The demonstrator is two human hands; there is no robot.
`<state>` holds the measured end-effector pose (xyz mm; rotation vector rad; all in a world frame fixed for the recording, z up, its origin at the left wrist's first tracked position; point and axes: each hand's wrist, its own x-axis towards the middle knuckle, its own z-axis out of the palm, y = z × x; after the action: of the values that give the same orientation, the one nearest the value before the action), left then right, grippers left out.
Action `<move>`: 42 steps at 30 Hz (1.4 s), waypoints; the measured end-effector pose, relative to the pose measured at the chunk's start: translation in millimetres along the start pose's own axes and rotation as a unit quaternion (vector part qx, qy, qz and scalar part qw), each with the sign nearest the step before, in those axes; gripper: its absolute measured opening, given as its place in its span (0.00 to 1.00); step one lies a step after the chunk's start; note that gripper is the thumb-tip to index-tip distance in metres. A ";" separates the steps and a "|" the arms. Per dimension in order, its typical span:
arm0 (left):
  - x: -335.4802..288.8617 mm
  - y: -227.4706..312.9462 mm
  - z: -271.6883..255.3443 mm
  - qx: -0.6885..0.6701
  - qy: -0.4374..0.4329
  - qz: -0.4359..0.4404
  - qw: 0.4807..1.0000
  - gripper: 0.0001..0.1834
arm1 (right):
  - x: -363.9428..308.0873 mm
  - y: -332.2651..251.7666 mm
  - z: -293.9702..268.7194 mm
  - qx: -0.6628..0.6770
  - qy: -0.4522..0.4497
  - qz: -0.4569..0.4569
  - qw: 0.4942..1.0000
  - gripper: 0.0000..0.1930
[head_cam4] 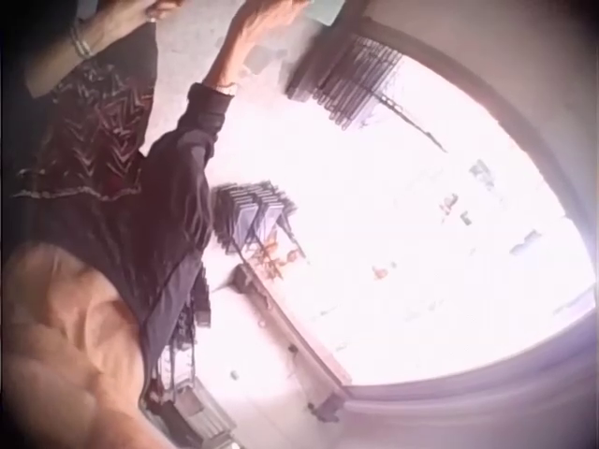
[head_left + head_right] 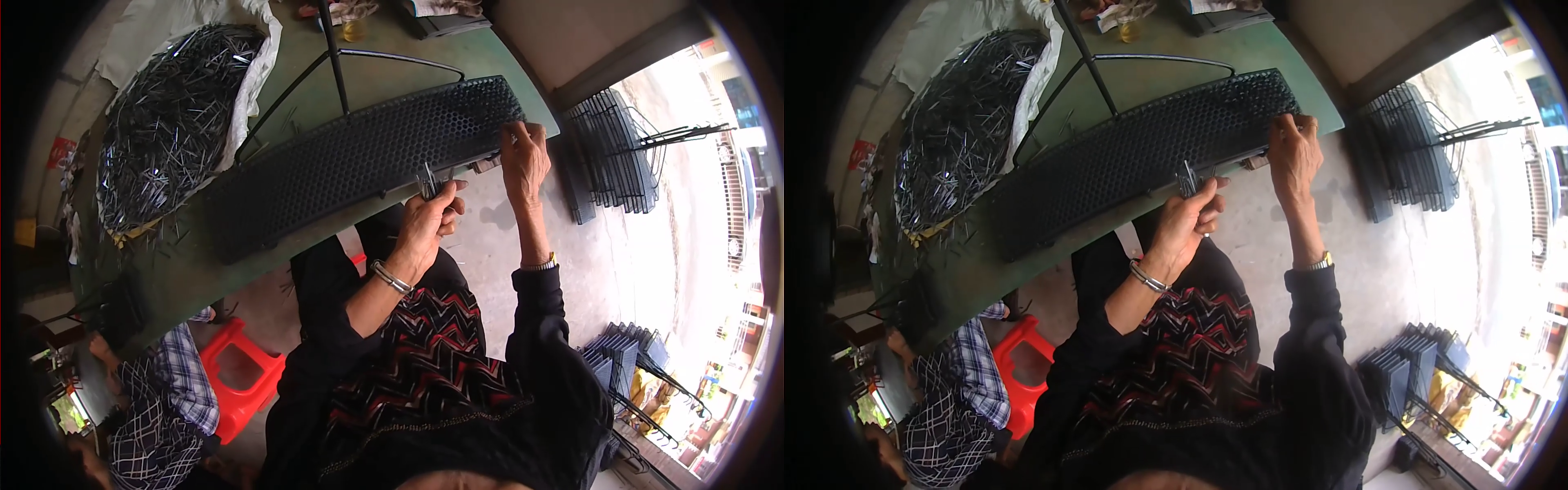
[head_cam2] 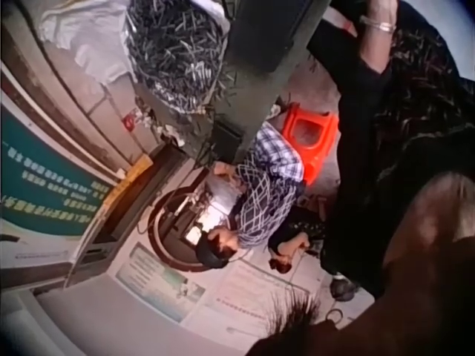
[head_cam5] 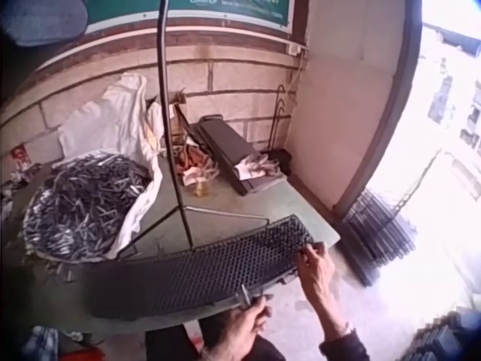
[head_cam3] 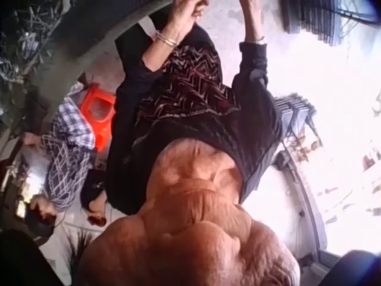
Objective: The person is manually inserting thin metal pins into a perforated metal board.
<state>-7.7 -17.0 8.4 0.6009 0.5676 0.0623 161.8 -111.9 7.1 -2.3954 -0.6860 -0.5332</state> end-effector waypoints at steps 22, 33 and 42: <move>9.4 -6.6 -17.4 -0.058 0.049 0.047 0.996 0.11 | -1.7 4.7 -18.7 0.130 0.049 0.047 0.989 0.03; -0.5 4.9 -1.4 -0.010 0.014 0.010 1.000 0.14 | -5.9 5.2 -0.1 -0.016 0.008 0.012 1.000 0.05; -2.3 2.2 -3.6 -0.003 -0.017 0.009 1.000 0.11 | -15.3 -36.0 -38.1 0.247 -0.321 0.030 0.914 0.11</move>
<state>-11.3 -13.9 8.3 0.6006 0.5297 0.0708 120.9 -116.1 43.0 -2.0660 -0.8832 0.4473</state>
